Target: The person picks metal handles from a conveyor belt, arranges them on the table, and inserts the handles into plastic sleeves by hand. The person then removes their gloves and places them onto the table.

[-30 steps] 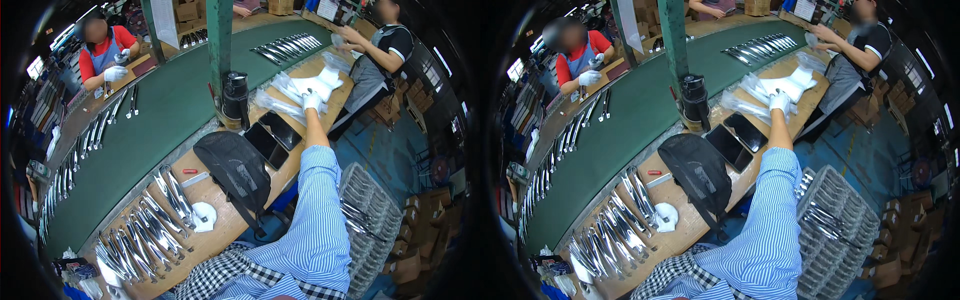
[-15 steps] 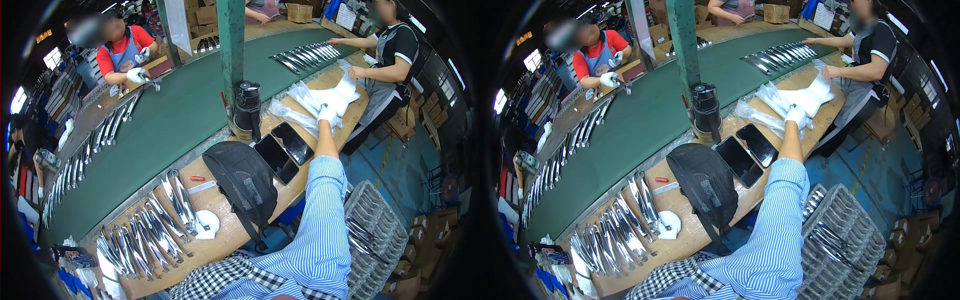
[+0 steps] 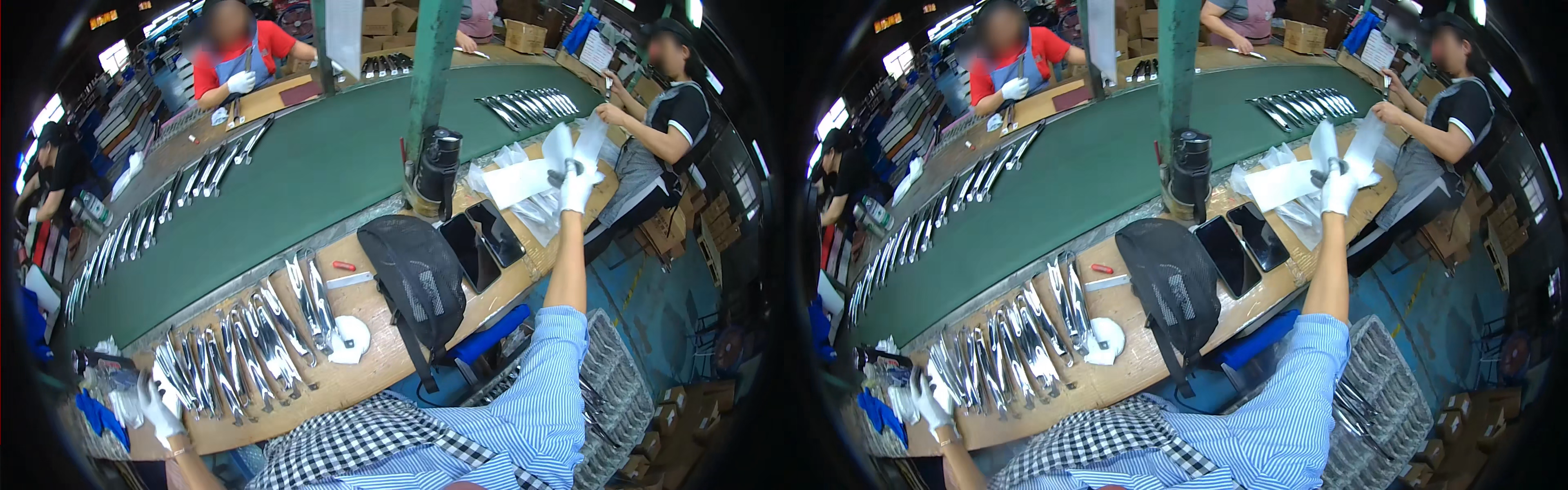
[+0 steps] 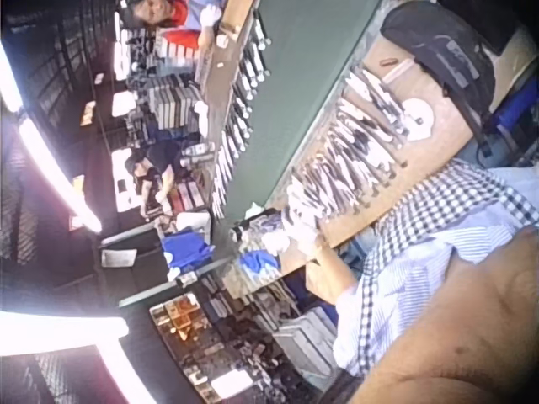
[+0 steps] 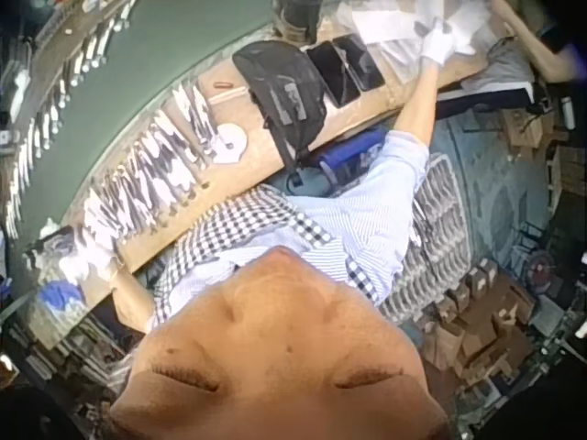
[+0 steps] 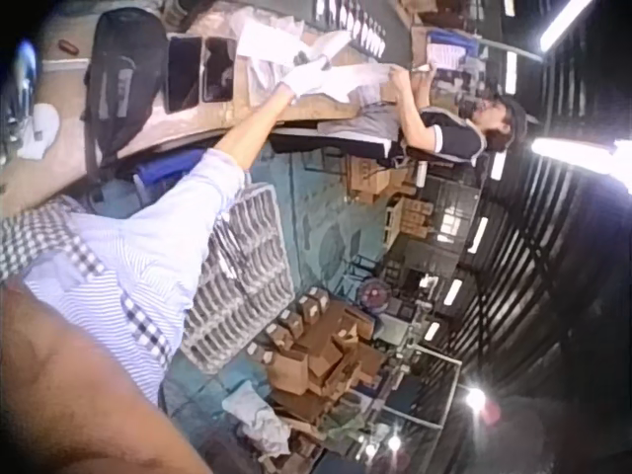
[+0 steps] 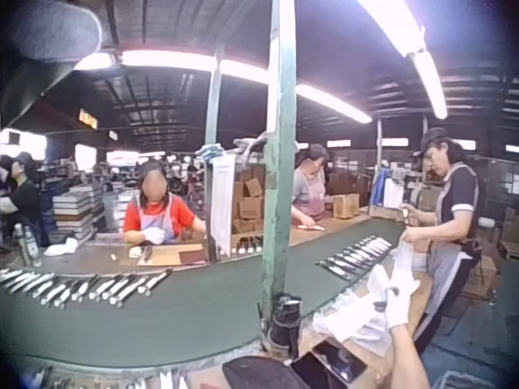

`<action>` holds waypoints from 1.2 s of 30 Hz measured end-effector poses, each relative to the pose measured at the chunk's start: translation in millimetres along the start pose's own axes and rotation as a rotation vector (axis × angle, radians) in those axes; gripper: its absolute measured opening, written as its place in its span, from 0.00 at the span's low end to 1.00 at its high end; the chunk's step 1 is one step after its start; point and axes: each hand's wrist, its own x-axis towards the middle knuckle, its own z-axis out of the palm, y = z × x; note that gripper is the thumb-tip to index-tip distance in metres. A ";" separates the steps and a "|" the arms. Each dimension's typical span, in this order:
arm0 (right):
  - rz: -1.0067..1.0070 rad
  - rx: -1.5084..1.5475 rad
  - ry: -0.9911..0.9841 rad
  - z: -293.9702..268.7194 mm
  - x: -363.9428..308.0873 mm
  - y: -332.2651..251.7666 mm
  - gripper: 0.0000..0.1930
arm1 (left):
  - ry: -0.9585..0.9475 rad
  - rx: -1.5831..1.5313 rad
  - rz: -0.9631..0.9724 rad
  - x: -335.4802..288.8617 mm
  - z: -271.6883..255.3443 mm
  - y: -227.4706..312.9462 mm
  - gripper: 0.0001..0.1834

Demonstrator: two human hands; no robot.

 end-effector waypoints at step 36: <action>-1.039 0.034 -1.807 75.4 -496.9 -100.4 0.13 | -0.708 -0.934 -0.502 -86.6 146.2 90.1 0.21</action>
